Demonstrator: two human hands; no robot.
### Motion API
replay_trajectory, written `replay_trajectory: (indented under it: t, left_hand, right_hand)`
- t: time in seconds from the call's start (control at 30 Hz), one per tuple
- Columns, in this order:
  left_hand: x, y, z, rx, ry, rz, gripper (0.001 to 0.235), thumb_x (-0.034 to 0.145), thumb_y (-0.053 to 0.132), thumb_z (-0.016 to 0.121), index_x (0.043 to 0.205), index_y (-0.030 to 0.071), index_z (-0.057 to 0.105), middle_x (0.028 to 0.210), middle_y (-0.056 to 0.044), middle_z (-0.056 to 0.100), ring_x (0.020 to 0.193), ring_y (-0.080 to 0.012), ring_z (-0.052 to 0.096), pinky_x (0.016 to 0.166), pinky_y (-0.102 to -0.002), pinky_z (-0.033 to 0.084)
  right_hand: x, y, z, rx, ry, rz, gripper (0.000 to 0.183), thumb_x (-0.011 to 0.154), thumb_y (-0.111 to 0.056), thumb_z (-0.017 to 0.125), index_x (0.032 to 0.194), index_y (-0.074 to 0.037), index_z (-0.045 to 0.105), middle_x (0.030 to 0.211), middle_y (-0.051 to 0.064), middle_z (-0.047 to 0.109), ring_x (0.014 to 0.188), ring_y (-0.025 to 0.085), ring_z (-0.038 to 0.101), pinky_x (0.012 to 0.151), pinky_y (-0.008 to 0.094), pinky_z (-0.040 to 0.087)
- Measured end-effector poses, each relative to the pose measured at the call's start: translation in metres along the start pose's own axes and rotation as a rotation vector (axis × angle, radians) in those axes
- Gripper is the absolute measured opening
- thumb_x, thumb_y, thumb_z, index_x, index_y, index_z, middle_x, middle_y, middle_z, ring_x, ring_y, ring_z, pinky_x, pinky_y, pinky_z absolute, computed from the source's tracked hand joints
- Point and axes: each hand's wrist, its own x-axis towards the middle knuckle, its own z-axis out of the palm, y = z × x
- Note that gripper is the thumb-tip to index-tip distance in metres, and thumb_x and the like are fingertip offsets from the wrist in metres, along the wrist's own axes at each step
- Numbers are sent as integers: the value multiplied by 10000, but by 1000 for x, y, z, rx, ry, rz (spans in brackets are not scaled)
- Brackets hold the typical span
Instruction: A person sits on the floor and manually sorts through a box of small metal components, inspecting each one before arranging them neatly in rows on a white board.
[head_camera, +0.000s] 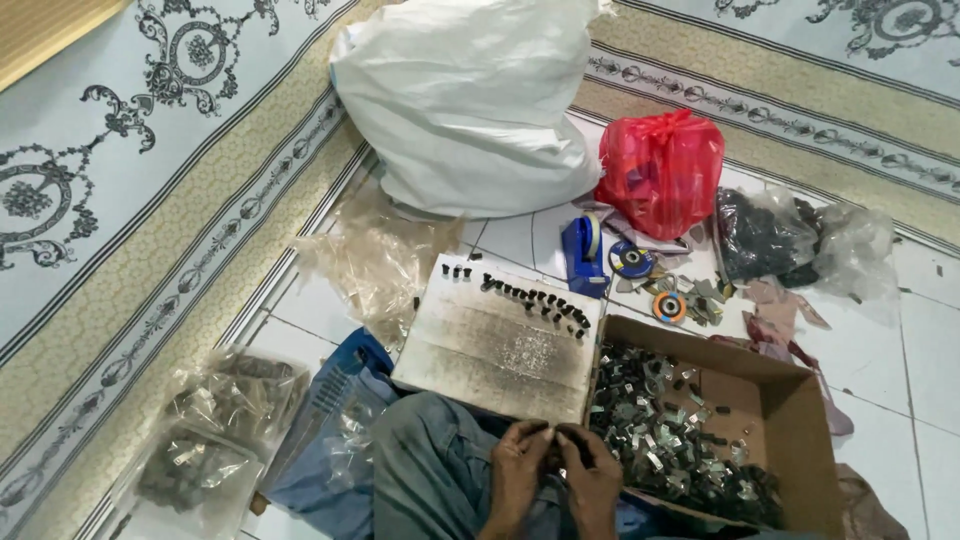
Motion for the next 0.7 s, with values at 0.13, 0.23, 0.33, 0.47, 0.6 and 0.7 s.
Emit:
replay_trajectory:
  t: [0.13, 0.23, 0.33, 0.47, 0.6, 0.7]
  left_hand:
    - [20, 38, 23, 508, 138, 232, 260, 897, 107, 707, 1143, 28, 734, 980, -83, 806, 852, -149, 753, 763, -246, 604]
    - [55, 51, 18, 776, 123, 498, 511, 885, 96, 608, 1394, 130, 595, 1039, -96, 794, 856, -237, 749, 751, -342, 597]
    - [89, 65, 11, 952, 85, 583, 615, 856, 110, 589, 1463, 202, 551, 947, -119, 788, 800, -320, 728, 745, -410, 565]
    - [104, 92, 10, 999, -128, 435, 737, 930, 75, 561, 1621, 206, 342, 1498, -293, 490, 1329, -476, 520, 1098, -576, 436]
    - [123, 102, 6, 1015, -270, 398, 824, 890, 73, 534, 1644, 241, 247, 1562, -320, 391, 1369, -542, 436, 1129, -622, 401]
    - [134, 103, 7, 1009, -269, 358, 851, 876, 62, 537, 1651, 269, 252, 1576, -290, 397, 1393, -510, 434, 1144, -586, 396]
  right_hand:
    - [28, -32, 39, -244, -25, -192, 215, 863, -44, 716, 1067, -64, 780, 971, 23, 781, 831, 155, 707, 770, 280, 570]
    - [61, -39, 70, -341, -18, -584, 212, 840, -47, 715, 1043, -33, 772, 1018, 75, 775, 877, 222, 731, 793, 309, 578]
    - [92, -48, 92, -410, -37, -573, 216, 843, -78, 700, 1045, -52, 773, 986, 63, 780, 810, 242, 733, 719, 318, 561]
    - [146, -29, 109, -716, -37, -894, 58, 984, -205, 678, 1010, -213, 730, 984, 6, 697, 898, 249, 719, 692, 345, 598]
    - [182, -25, 118, -825, -41, -1027, 57, 928, -242, 724, 981, -236, 742, 1121, 39, 655, 1011, 283, 665, 760, 387, 564]
    - [202, -13, 127, -907, 4, -1068, 19, 914, -265, 723, 925, -257, 736, 1207, -21, 635, 1132, 260, 612, 769, 364, 523]
